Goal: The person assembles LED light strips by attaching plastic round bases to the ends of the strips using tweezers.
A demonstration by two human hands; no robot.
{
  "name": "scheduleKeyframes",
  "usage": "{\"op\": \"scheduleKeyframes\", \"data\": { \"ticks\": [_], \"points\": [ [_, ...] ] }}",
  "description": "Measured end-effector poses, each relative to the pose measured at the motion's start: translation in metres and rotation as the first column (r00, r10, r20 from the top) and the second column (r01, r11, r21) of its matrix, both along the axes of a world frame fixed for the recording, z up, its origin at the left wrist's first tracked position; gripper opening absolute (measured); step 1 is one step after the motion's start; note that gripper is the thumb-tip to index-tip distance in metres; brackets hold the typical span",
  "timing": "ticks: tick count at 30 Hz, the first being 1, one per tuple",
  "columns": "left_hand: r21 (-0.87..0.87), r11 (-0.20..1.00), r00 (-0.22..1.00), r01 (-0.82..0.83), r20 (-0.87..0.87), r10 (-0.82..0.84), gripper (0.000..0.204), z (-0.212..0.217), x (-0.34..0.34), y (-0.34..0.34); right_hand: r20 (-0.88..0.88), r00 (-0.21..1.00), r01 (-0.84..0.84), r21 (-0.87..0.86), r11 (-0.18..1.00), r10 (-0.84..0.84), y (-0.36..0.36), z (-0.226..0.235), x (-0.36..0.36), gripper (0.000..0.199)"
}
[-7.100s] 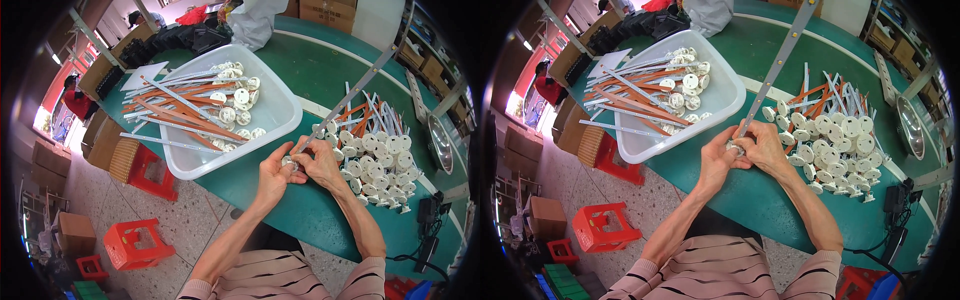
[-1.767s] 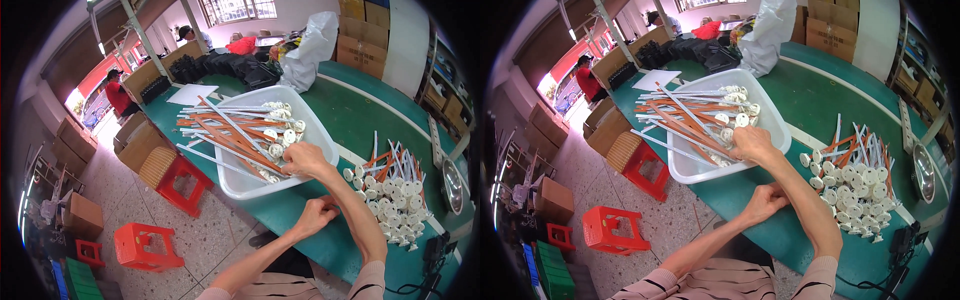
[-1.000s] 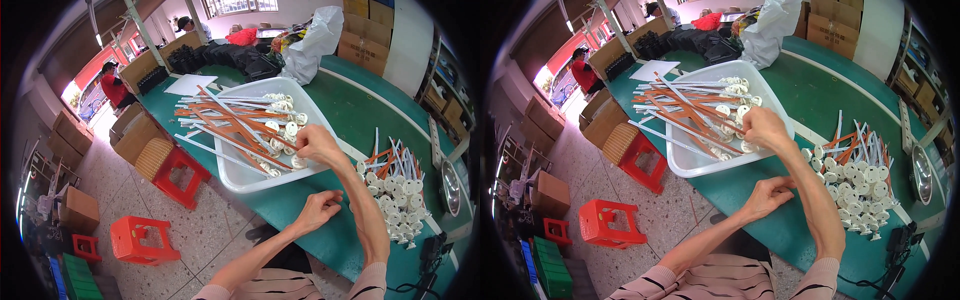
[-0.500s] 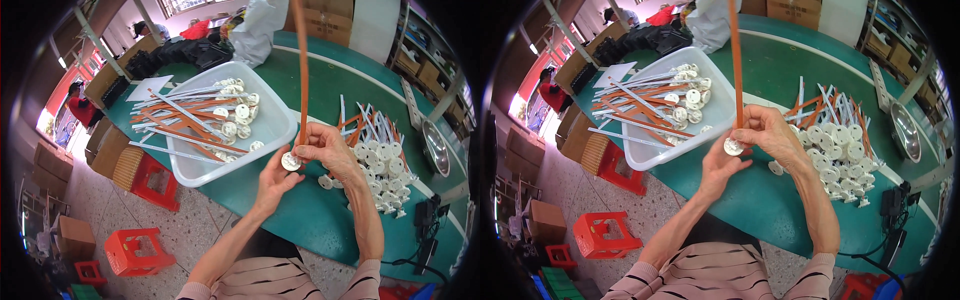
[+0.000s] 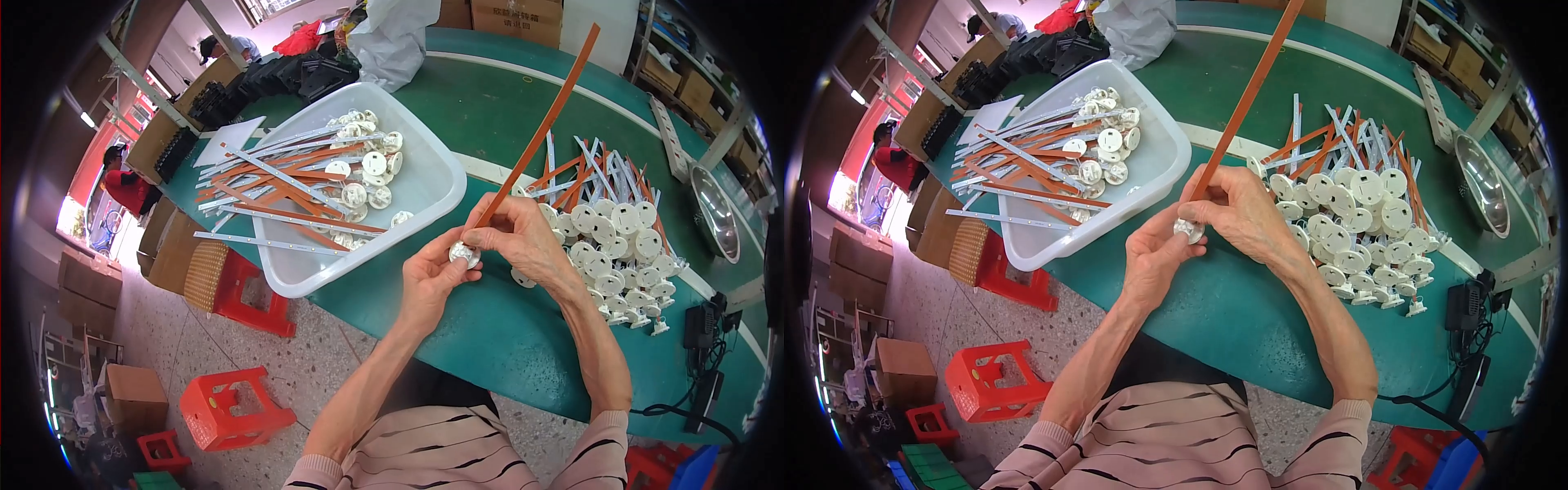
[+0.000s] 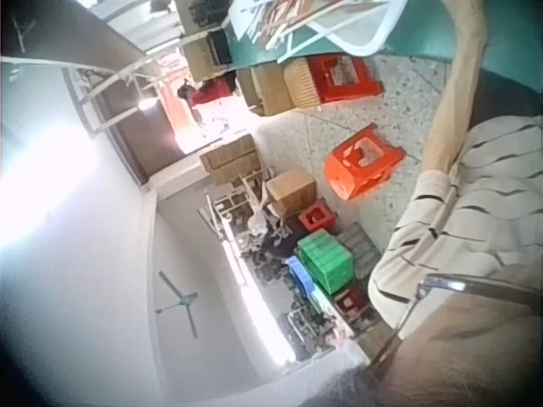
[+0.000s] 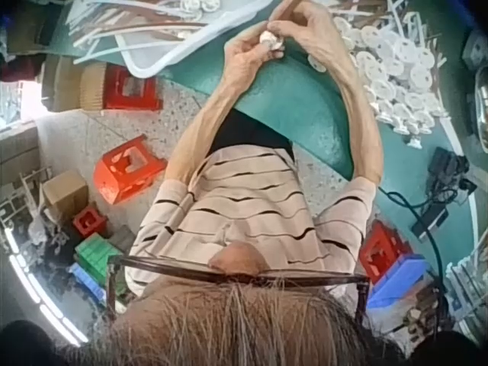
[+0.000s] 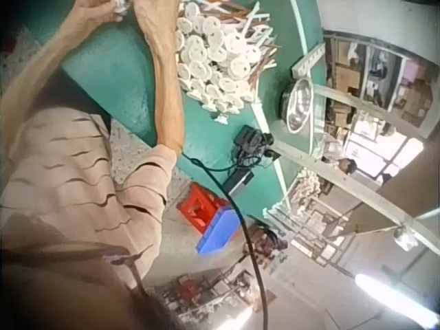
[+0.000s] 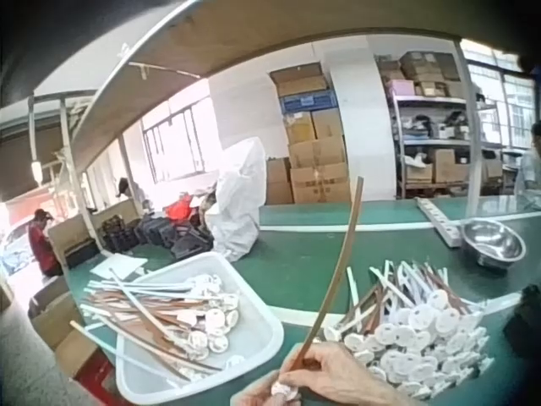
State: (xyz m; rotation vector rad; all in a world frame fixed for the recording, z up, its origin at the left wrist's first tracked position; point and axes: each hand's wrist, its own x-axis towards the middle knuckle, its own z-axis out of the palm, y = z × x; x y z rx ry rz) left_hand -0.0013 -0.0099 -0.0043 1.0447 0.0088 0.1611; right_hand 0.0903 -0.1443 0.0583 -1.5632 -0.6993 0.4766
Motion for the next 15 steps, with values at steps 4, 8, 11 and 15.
{"op": "scheduleKeyframes", "data": {
  "ticks": [4,8,11,15],
  "points": [
    [-0.015,0.999,0.999,-0.031,-0.006,0.031,0.041,-0.0037,0.0006,-0.0021,-0.065,0.998,-0.001,-0.014,1.0,0.0,0.0001,-0.0005,-0.0014,0.008],
    [0.091,0.994,0.996,-0.067,-0.054,0.072,0.036,0.0007,-0.0019,-0.002,-0.125,0.992,-0.004,-0.019,1.0,0.002,0.0028,-0.0013,-0.0031,0.008],
    [0.052,0.998,0.995,-0.046,-0.088,0.05,0.036,-0.0011,-0.0018,-0.0013,-0.116,0.993,-0.012,0.023,1.0,0.014,0.0033,-0.0042,-0.0024,0.008],
    [-0.105,0.994,0.996,0.038,-0.08,-0.047,0.034,-0.0073,0.0008,0.0044,-0.104,0.994,-0.031,0.061,0.998,0.038,0.0042,-0.0057,-0.0011,0.008]
  ]
}}
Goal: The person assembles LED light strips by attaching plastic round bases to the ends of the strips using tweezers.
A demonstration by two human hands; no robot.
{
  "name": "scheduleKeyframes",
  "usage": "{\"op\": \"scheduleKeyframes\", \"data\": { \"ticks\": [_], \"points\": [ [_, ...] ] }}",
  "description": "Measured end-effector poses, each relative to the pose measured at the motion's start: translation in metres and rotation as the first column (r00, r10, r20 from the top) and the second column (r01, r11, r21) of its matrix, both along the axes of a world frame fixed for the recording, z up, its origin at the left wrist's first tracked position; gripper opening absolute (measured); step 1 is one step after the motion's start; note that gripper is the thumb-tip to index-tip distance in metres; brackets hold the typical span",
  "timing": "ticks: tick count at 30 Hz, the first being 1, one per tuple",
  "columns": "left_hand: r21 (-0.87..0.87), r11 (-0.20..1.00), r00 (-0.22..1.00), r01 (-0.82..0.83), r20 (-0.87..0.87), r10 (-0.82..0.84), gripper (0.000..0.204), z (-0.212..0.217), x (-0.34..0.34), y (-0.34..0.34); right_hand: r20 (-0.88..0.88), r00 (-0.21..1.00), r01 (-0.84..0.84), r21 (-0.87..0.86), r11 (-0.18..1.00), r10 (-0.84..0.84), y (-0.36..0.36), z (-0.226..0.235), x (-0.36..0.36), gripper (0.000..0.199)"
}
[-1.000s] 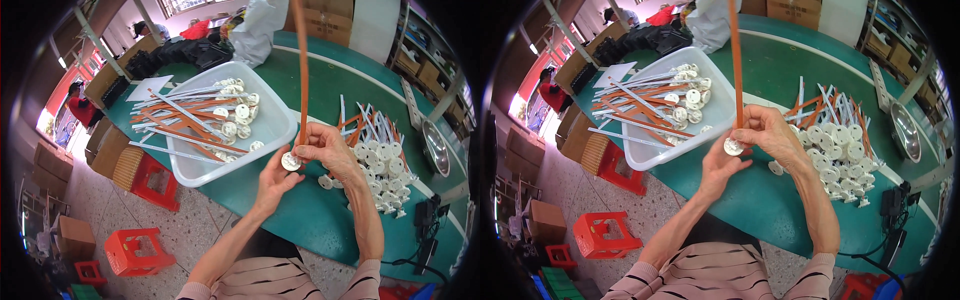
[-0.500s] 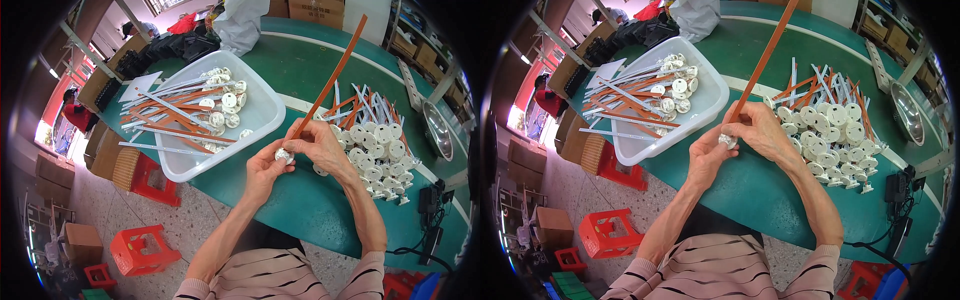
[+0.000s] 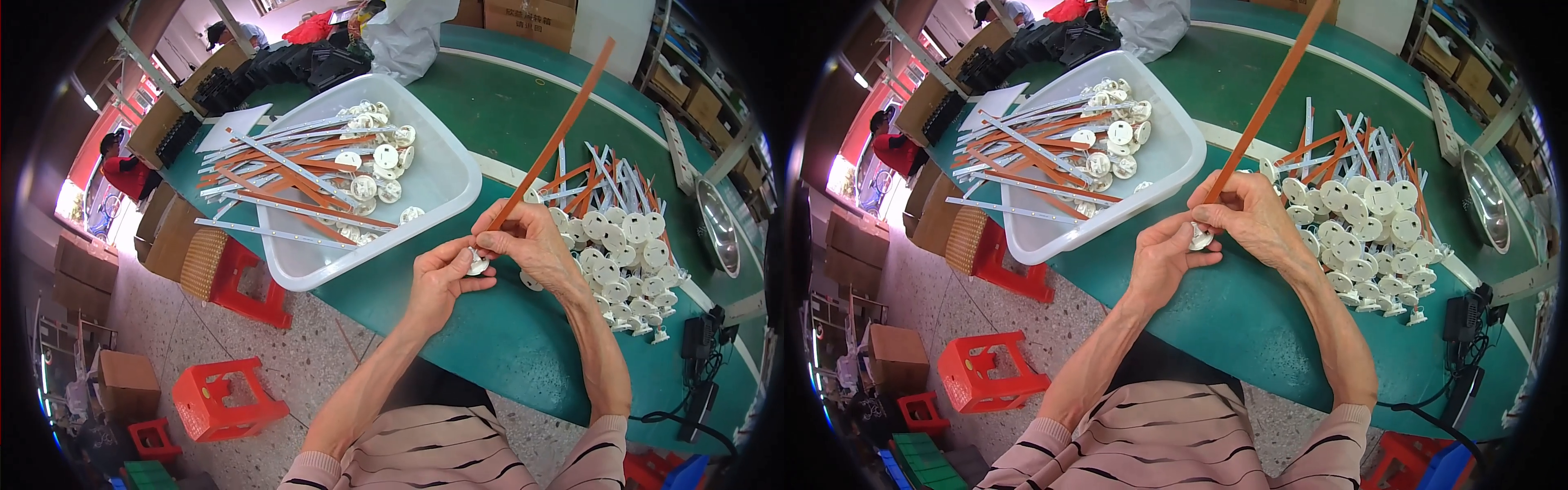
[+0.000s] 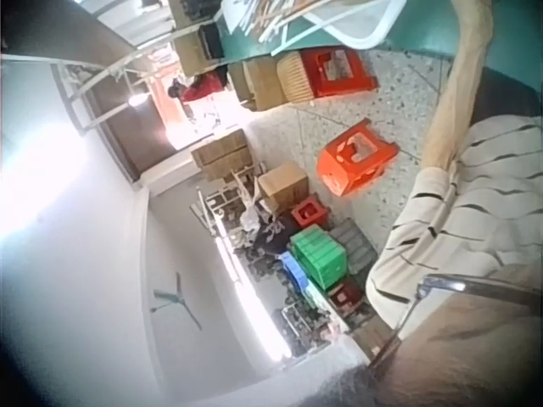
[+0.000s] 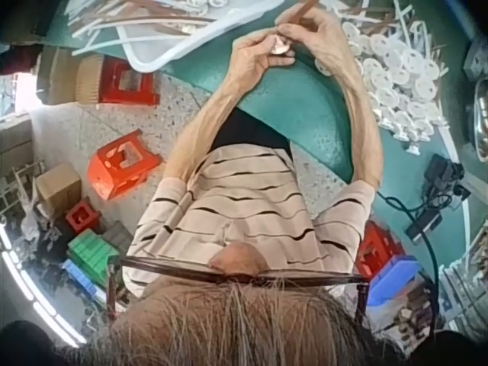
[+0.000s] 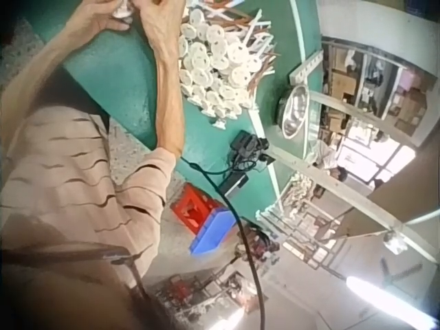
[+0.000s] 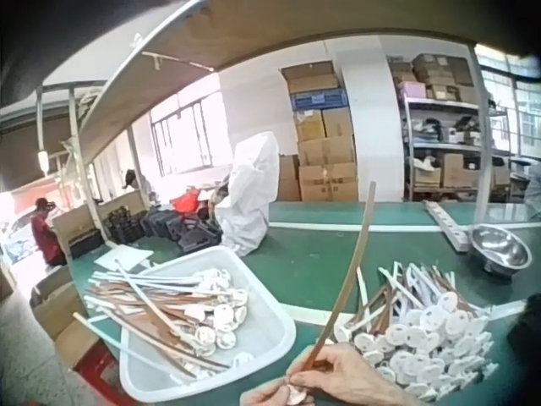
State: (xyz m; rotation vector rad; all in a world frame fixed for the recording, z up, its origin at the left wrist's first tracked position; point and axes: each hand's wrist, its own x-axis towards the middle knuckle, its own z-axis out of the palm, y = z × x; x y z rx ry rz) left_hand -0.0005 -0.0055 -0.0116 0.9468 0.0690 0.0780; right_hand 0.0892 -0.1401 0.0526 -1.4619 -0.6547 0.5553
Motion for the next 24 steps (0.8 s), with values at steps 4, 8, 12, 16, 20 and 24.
{"op": "scheduleKeyframes", "data": {
  "ticks": [4,8,12,16,20,24],
  "points": [
    [-0.165,0.974,0.987,0.156,-0.018,-0.161,0.039,0.001,0.002,0.007,0.061,0.998,-0.023,-0.046,0.999,0.026,-0.002,0.001,0.002,0.007],
    [-0.232,0.956,0.983,0.182,0.004,-0.186,0.044,0.003,0.002,0.007,0.097,0.994,0.043,-0.032,0.999,-0.04,-0.002,0.005,-0.002,0.009],
    [-0.106,0.99,0.996,0.094,0.007,-0.093,0.044,0.008,0.0,0.0,0.177,0.979,0.114,-0.052,0.992,-0.103,0.0,0.002,-0.003,0.012],
    [-0.022,0.999,0.999,0.044,0.001,-0.044,0.039,0.002,0.001,0.004,0.227,0.965,0.135,-0.019,0.991,-0.127,0.0,-0.002,-0.002,0.012],
    [-0.086,0.995,0.999,0.048,0.029,-0.045,0.039,0.0,0.001,0.005,0.243,0.959,0.158,-0.021,0.987,-0.149,0.001,-0.003,-0.004,0.011],
    [-0.068,0.998,1.0,-0.004,-0.029,0.002,0.042,0.004,0.002,-0.003,0.215,0.965,0.15,0.004,0.989,-0.148,0.001,-0.003,-0.004,0.013]
  ]
}}
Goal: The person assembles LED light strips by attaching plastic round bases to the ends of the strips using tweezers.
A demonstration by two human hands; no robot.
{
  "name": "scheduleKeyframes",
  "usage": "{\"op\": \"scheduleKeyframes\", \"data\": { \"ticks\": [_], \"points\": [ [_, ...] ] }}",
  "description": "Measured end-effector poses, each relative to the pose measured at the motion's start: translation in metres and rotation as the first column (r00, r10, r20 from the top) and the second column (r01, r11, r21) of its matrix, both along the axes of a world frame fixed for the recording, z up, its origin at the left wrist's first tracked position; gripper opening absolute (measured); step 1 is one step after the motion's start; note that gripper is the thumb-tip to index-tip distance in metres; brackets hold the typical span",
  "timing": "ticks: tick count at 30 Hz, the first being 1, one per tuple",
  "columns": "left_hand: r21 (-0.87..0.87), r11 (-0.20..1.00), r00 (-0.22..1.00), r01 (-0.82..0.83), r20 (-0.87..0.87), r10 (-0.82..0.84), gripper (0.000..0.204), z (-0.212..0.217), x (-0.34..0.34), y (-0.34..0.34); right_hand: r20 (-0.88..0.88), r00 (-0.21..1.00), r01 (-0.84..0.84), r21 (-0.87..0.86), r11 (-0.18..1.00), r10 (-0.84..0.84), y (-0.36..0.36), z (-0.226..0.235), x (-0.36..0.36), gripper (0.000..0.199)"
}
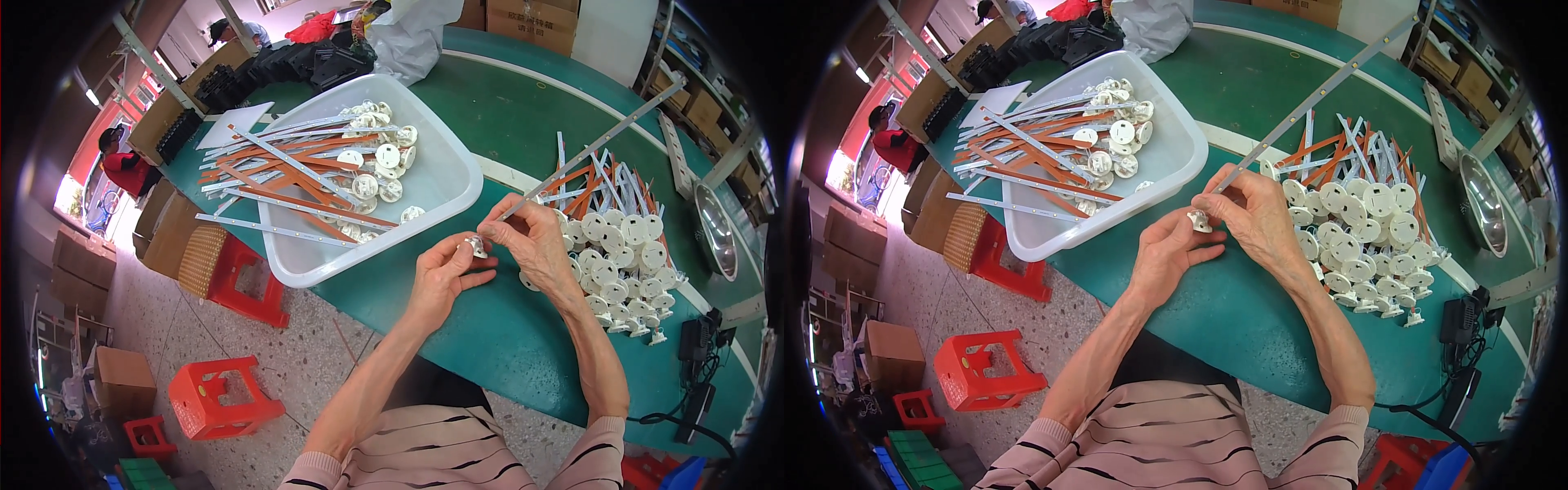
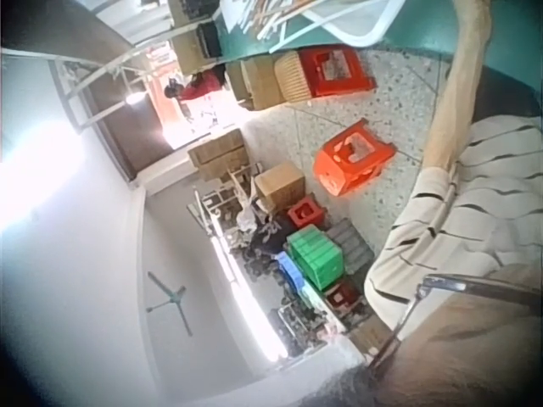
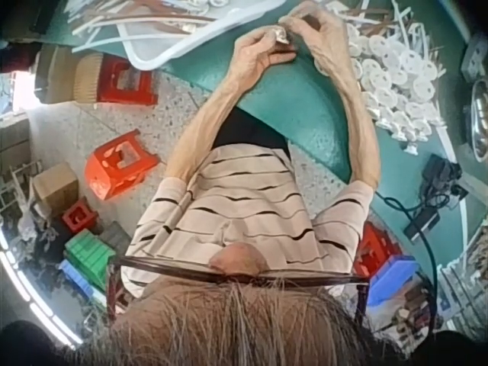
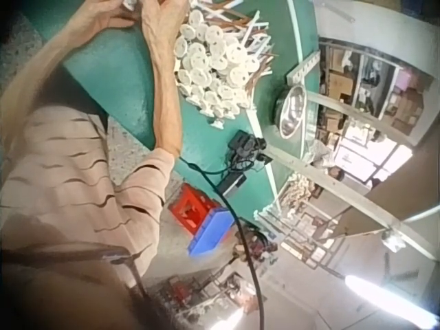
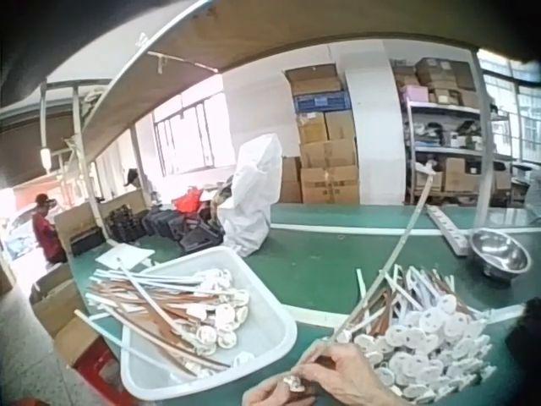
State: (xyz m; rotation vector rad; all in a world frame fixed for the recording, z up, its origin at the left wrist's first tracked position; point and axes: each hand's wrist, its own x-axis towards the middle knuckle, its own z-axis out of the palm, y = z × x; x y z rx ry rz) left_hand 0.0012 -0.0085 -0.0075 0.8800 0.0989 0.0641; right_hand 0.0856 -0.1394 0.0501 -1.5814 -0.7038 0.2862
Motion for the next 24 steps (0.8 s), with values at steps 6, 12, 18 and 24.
{"op": "scheduleKeyframes", "data": {
  "ticks": [6,12,18,24],
  "points": [
    [-0.066,0.996,0.995,0.06,0.082,-0.055,0.043,0.0,-0.001,0.005,-0.067,0.997,-0.032,0.055,0.998,0.036,0.002,-0.007,0.005,0.015],
    [-0.144,0.987,0.995,0.068,0.079,-0.057,0.042,-0.002,0.0,0.008,0.012,0.999,-0.042,-0.033,0.999,0.042,0.001,-0.009,0.006,0.016],
    [-0.025,0.999,0.996,0.027,0.085,-0.024,0.039,-0.006,0.0,0.006,-0.05,0.998,-0.039,-0.059,0.997,0.037,0.003,-0.012,0.004,0.016],
    [0.133,0.989,0.996,-0.065,0.077,0.055,0.033,-0.004,-0.001,0.003,-0.141,0.99,0.001,-0.077,0.997,-0.012,0.005,-0.011,0.0,0.017]
  ]
}}
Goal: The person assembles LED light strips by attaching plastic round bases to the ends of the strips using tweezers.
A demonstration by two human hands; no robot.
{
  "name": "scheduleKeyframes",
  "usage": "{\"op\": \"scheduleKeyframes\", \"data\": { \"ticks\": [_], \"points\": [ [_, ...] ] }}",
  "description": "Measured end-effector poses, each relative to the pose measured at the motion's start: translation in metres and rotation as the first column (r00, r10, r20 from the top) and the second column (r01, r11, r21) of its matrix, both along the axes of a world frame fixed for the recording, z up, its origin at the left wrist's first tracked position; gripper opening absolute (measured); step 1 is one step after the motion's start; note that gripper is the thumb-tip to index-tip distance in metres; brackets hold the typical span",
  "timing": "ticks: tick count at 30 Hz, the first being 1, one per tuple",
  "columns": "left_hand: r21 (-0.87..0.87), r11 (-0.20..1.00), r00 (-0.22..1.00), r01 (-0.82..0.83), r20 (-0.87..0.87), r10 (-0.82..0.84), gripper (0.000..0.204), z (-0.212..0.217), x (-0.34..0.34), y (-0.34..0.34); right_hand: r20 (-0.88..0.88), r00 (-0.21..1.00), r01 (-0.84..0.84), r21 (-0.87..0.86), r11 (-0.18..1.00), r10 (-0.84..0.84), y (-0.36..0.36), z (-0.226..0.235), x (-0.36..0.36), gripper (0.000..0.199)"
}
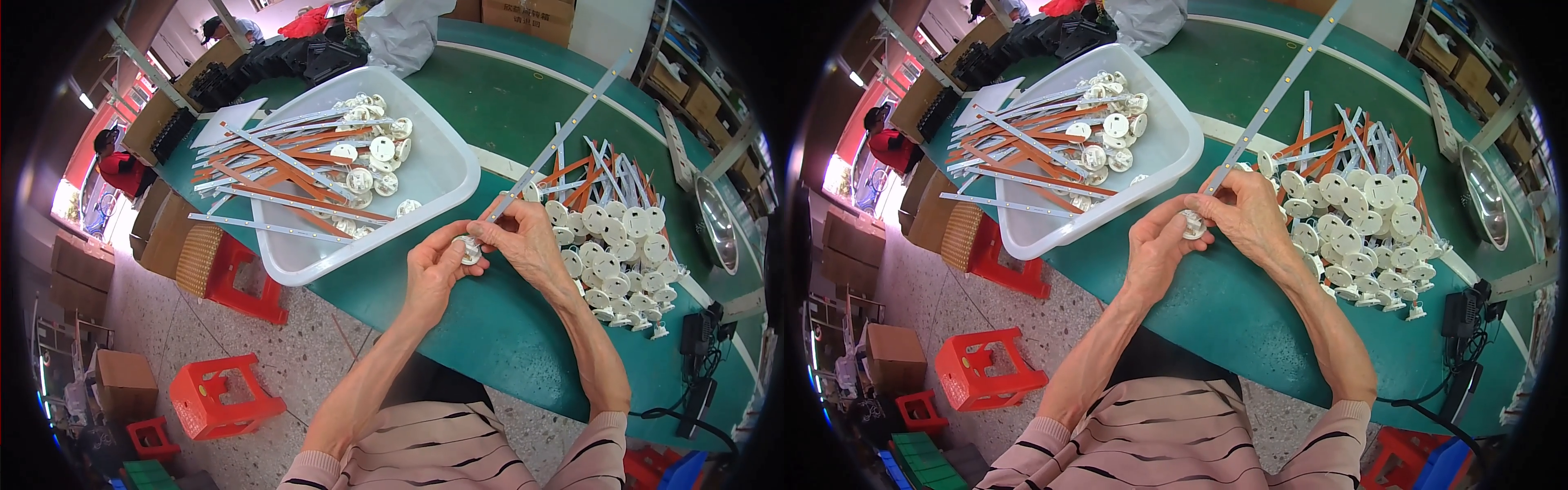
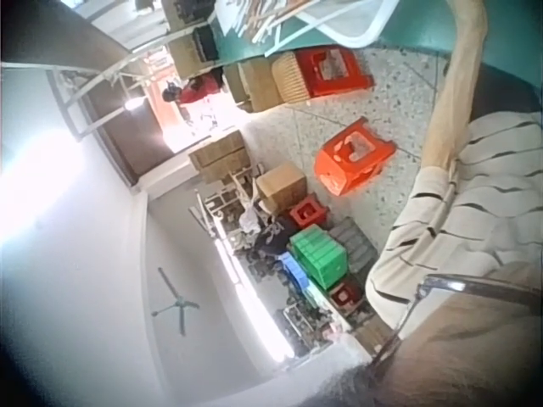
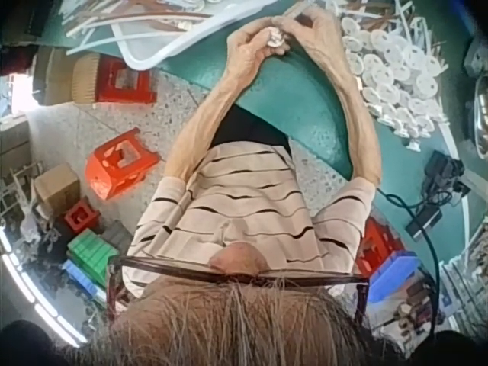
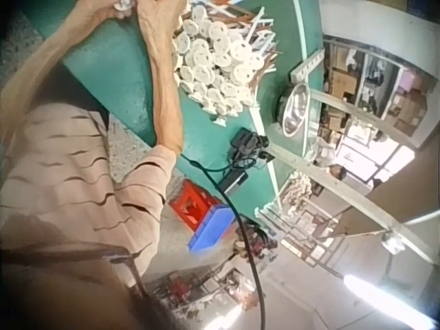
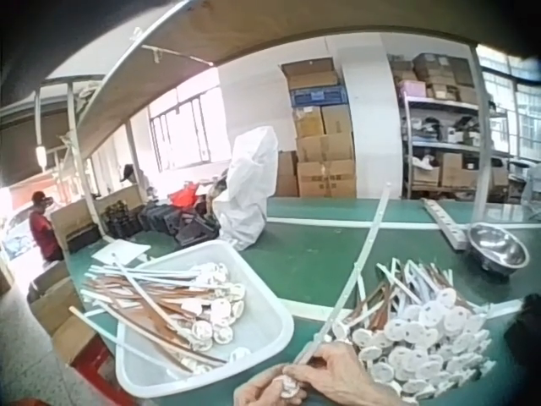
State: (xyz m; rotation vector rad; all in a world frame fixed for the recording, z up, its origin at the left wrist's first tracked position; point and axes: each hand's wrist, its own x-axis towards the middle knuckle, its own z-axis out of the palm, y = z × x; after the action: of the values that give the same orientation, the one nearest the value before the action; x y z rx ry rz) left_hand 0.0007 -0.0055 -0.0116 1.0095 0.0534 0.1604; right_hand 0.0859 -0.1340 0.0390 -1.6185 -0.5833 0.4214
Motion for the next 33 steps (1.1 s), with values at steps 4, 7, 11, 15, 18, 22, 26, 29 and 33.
{"op": "scheduleKeyframes", "data": {
  "ticks": [4,7,11,15,18,22,26,29,33],
  "points": [
    [0.031,0.998,0.998,-0.052,-0.028,0.053,0.028,-0.001,0.001,-0.003,-0.124,0.992,0.045,0.088,0.995,-0.034,0.0,-0.002,0.0,0.018],
    [-0.043,0.997,0.998,-0.058,-0.026,0.057,0.025,-0.001,0.0,-0.001,-0.131,0.99,0.055,0.044,0.997,-0.049,0.003,-0.004,-0.001,0.019],
    [-0.049,0.998,0.999,-0.044,-0.031,0.043,0.021,0.002,0.0,-0.002,-0.114,0.993,0.042,0.059,0.997,-0.035,0.002,0.0,-0.004,0.019],
    [0.074,0.993,0.995,-0.089,-0.032,0.092,0.019,0.002,-0.001,-0.003,-0.125,0.992,0.039,0.083,0.996,-0.029,0.004,0.001,-0.007,0.019],
    [0.114,0.989,0.994,-0.096,-0.035,0.1,0.021,0.003,-0.001,-0.003,-0.126,0.991,0.054,0.094,0.994,-0.042,0.004,0.0,-0.008,0.018],
    [0.107,0.991,0.996,-0.075,-0.032,0.079,0.028,0.0,0.0,-0.004,-0.062,0.996,0.066,0.045,0.997,-0.063,0.004,-0.001,-0.006,0.017],
    [0.113,0.993,0.998,-0.038,-0.036,0.042,0.031,-0.003,0.0,-0.005,-0.043,0.997,0.065,0.019,0.998,-0.064,0.003,-0.005,-0.005,0.017],
    [0.154,0.987,0.999,-0.037,-0.029,0.042,0.03,-0.003,0.001,-0.006,0.08,0.993,0.087,-0.035,0.996,-0.084,0.002,-0.011,-0.002,0.018],
    [0.182,0.983,0.998,-0.028,-0.045,0.037,0.029,-0.002,0.0,-0.006,0.104,0.992,0.077,-0.092,0.993,-0.068,0.003,-0.012,-0.002,0.018]
  ]
}}
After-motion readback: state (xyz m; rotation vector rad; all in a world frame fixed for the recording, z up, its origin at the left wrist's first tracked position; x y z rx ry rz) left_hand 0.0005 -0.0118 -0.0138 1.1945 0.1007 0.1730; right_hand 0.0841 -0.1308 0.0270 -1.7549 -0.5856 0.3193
